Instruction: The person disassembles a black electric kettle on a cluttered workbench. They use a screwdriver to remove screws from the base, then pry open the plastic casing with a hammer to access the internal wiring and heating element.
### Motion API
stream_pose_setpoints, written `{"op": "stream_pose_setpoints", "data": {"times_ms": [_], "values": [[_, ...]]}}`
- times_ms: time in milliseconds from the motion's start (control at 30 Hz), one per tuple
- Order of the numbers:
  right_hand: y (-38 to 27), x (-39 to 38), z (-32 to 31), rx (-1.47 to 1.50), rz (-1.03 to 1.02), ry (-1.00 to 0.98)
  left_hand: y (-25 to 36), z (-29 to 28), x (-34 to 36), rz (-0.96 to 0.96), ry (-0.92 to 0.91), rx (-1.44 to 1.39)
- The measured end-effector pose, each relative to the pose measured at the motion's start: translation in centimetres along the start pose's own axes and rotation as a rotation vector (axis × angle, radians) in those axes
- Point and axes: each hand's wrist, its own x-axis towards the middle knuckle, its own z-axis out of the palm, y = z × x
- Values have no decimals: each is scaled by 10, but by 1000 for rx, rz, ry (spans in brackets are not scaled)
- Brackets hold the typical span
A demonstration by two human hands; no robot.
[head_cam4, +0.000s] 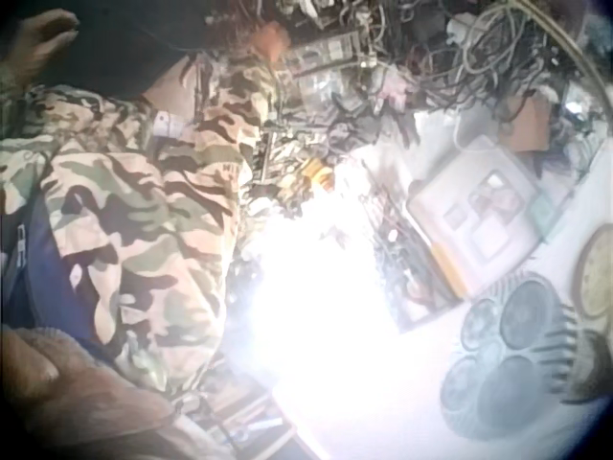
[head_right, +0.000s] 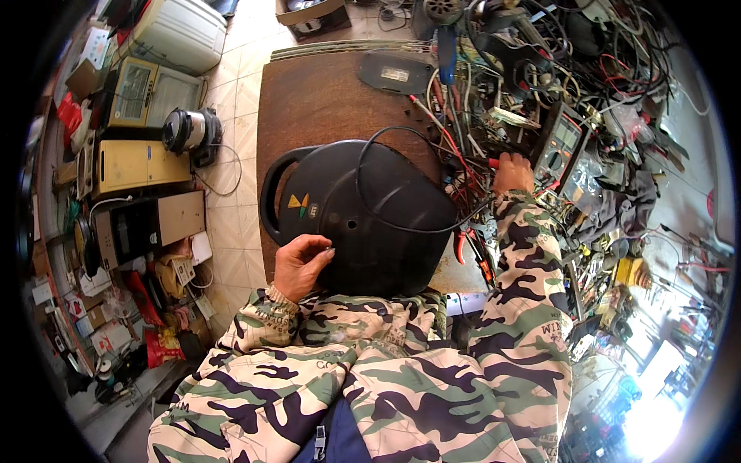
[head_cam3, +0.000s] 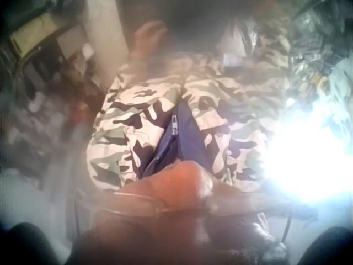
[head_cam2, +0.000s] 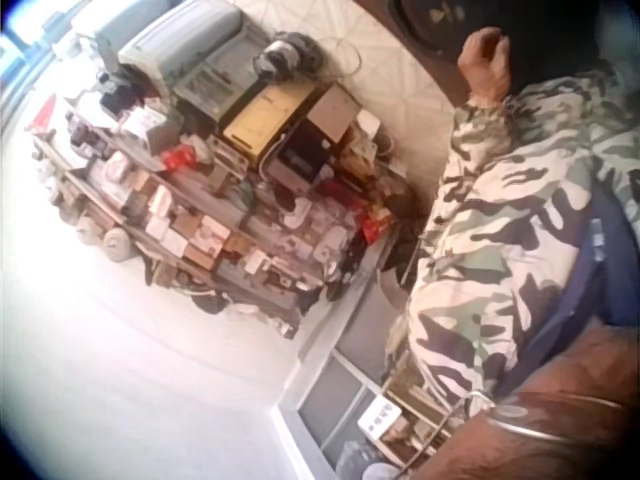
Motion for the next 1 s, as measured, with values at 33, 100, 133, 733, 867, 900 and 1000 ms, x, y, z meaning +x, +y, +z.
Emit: {"op": "stream_pose_setpoints", "data": {"times_ms": [33, 100, 133, 733, 867, 900, 1000], "values": [[-1, -1, -13, 37, -17, -2, -2, 3, 1, -12, 16, -20], [2, -4, -37, 112, 45, -177, 0, 8, 5, 23, 39, 16], [2, -9, -55, 147, 77, -166, 4, 9, 10, 63, 35, 60], [-75, -221, -158, 903, 648, 178, 11, 29, 42, 332, 19, 477], [-94, -227, -163, 889, 640, 153, 10, 28, 42, 317, -6, 449], [-97, -229, -162, 886, 621, 159, 10, 27, 42, 322, -13, 446], [-111, -227, -174, 906, 614, 116, 9, 25, 43, 333, -22, 416]]}}
